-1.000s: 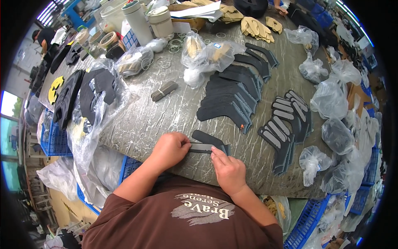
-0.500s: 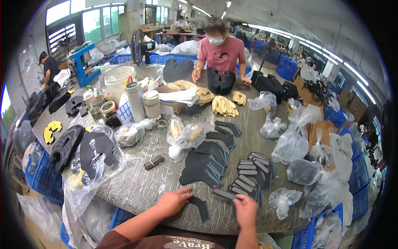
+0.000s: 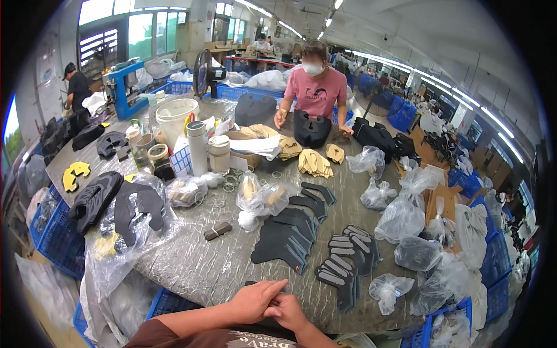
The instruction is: Sort and arrange precut shoe upper components on a production table.
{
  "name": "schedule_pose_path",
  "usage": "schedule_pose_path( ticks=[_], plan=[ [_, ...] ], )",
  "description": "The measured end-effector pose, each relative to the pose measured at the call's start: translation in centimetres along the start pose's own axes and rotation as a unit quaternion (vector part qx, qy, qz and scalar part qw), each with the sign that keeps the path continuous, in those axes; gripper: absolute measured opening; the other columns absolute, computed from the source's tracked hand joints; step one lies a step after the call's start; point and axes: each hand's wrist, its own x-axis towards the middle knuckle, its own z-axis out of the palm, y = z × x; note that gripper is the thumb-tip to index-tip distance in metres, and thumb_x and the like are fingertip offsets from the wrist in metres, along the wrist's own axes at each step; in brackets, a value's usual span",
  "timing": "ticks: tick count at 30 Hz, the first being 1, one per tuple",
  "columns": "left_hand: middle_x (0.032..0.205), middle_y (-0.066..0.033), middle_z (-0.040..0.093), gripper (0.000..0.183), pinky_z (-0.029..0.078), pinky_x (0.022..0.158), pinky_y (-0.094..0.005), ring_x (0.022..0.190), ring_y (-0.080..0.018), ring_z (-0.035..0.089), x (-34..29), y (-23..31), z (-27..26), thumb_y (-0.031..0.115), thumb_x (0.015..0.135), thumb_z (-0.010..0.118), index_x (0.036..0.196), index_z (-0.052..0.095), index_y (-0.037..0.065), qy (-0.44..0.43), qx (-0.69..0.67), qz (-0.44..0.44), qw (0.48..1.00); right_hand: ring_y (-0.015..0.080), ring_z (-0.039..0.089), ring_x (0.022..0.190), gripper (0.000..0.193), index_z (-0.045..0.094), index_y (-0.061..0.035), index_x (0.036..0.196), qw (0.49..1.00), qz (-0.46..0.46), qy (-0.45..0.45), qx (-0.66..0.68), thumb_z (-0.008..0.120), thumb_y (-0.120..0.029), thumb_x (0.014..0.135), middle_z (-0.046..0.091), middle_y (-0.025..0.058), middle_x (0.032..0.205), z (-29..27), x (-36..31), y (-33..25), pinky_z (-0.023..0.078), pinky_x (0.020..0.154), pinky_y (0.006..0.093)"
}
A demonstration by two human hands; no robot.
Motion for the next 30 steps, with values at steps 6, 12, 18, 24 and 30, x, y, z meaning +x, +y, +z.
schedule_pose_path(
  ticks=[6, 12, 18, 24, 30],
  plan=[
    [0.11, -0.0234, 0.055, 0.086, 0.045, 0.083, -0.0443, 0.1, -0.0418, 0.054, -0.8, -0.3, 0.2, 0.062, 0.079, 0.049, 0.137, 0.031, 0.0, -0.012, -0.031, -0.012, 0.999, 0.0187, 0.064, 0.081, 0.044, 0.062, -0.0005, 0.1, 0.998, 0.044, -0.022, 0.035, 0.064, -0.041, 0.084, 0.068, 0.0098, 0.085, 0.3, -0.6, -0.2, 0.048, 0.071, 0.0311],
    [0.112, -0.0236, 0.055, 0.088, 0.045, 0.085, -0.0441, 0.101, -0.0424, 0.054, -0.8, -0.8, 0.4, 0.067, 0.08, 0.042, 0.137, 0.03, 0.0, -0.033, -0.071, -0.001, 0.997, 0.0144, 0.062, 0.083, 0.049, 0.064, -0.0003, 0.1, 0.992, 0.083, -0.009, 0.094, 0.066, -0.045, 0.082, 0.068, 0.0086, 0.09, 0.7, -0.8, 1.3, 0.048, 0.074, 0.0295],
    [0.113, -0.0244, 0.055, 0.089, 0.045, 0.086, -0.0443, 0.103, -0.0424, 0.054, -0.8, -1.2, 0.7, 0.068, 0.081, 0.041, 0.137, 0.03, -0.001, -0.003, -0.081, 0.0, 0.997, 0.0125, 0.06, 0.087, 0.039, 0.065, -0.0013, 0.104, 0.989, 0.086, 0.005, 0.121, 0.067, -0.034, 0.083, 0.068, 0.0071, 0.094, 0.8, -0.7, 0.6, 0.046, 0.078, 0.0284],
    [0.111, -0.0259, 0.055, 0.088, 0.045, 0.085, -0.0446, 0.103, -0.043, 0.054, -0.9, -0.7, 0.3, 0.067, 0.081, 0.043, 0.137, 0.031, -0.001, -0.045, -0.095, -0.037, 0.994, 0.0119, 0.06, 0.086, 0.036, 0.065, -0.0021, 0.107, 0.988, 0.099, -0.003, 0.118, 0.067, -0.03, 0.083, 0.068, 0.0056, 0.095, 0.7, -0.9, 0.7, 0.046, 0.078, 0.0273],
    [0.113, -0.0222, 0.056, 0.07, 0.045, 0.088, -0.0428, 0.103, -0.0391, 0.055, -1.1, -0.9, 0.9, 0.037, 0.084, 0.059, 0.138, 0.03, 0.002, -0.018, -0.087, 0.002, 0.996, 0.0098, 0.059, 0.083, 0.034, 0.065, 0.0003, 0.105, 0.972, 0.183, 0.037, 0.141, 0.067, -0.025, 0.083, 0.067, 0.0045, 0.091, 1.1, -1.1, 1.5, 0.046, 0.074, 0.0251]
  ],
)
